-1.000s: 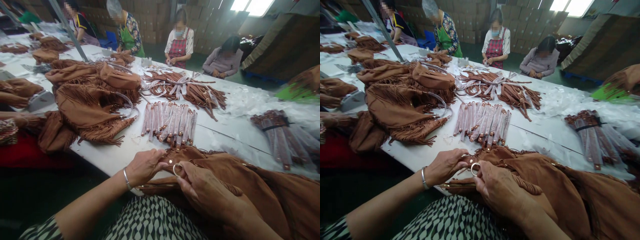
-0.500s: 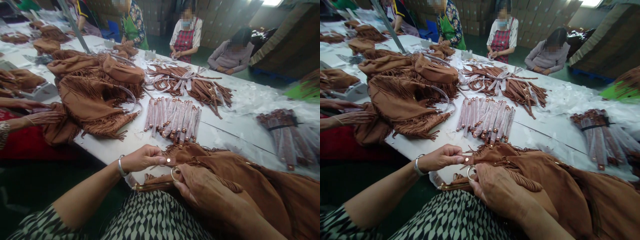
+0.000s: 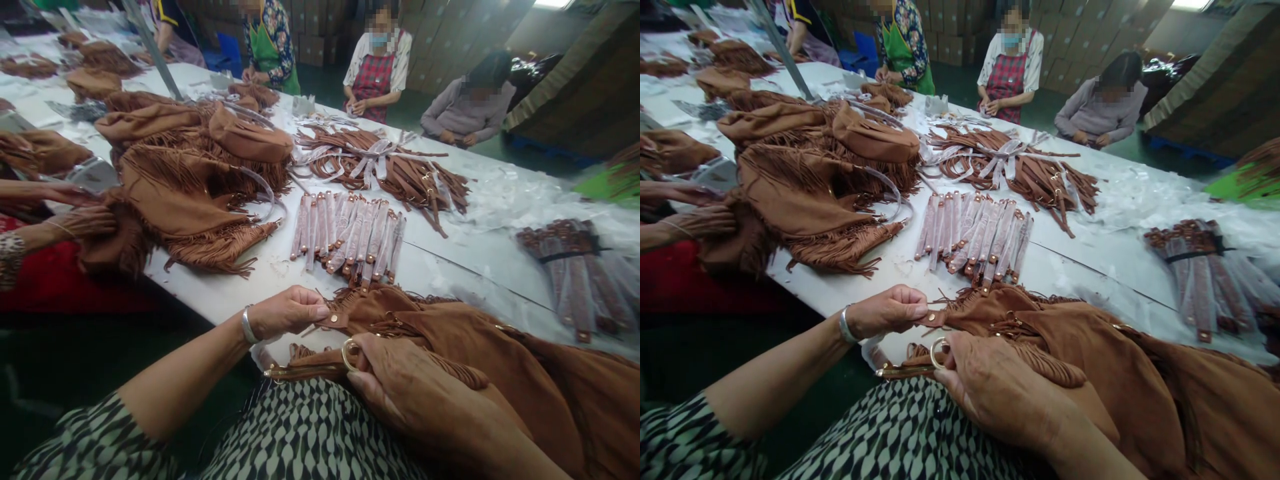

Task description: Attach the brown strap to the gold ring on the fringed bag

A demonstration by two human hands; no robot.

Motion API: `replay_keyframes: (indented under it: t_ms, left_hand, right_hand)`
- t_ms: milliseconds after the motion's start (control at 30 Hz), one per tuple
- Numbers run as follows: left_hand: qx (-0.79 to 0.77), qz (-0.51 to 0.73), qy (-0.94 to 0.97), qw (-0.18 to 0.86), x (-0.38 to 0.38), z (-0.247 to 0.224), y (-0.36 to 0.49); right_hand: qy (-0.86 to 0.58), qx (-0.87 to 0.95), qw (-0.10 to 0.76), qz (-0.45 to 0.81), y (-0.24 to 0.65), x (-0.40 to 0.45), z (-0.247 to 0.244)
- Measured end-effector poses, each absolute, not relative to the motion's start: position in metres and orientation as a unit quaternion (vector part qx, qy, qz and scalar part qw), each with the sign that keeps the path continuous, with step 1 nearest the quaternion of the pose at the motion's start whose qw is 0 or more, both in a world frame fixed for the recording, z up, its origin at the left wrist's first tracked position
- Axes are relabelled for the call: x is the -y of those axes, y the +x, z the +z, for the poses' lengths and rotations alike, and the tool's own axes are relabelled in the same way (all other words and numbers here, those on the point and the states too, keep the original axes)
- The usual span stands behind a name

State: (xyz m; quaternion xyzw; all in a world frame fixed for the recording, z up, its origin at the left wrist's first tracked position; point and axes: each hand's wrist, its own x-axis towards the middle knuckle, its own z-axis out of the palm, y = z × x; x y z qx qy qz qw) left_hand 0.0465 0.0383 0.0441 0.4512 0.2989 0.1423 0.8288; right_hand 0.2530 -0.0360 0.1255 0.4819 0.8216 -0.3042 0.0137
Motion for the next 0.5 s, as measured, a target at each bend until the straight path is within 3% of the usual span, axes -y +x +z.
replay_keyframes:
  t_ms: [500]
  left_hand:
    - [-0.290, 0.109, 0.384, 0.870, -0.0326, 0.0390, 0.0491]
  right_hand:
    - [0.467, -0.826, 0.022, -0.315, 0.2532, 0.0361, 0.1207]
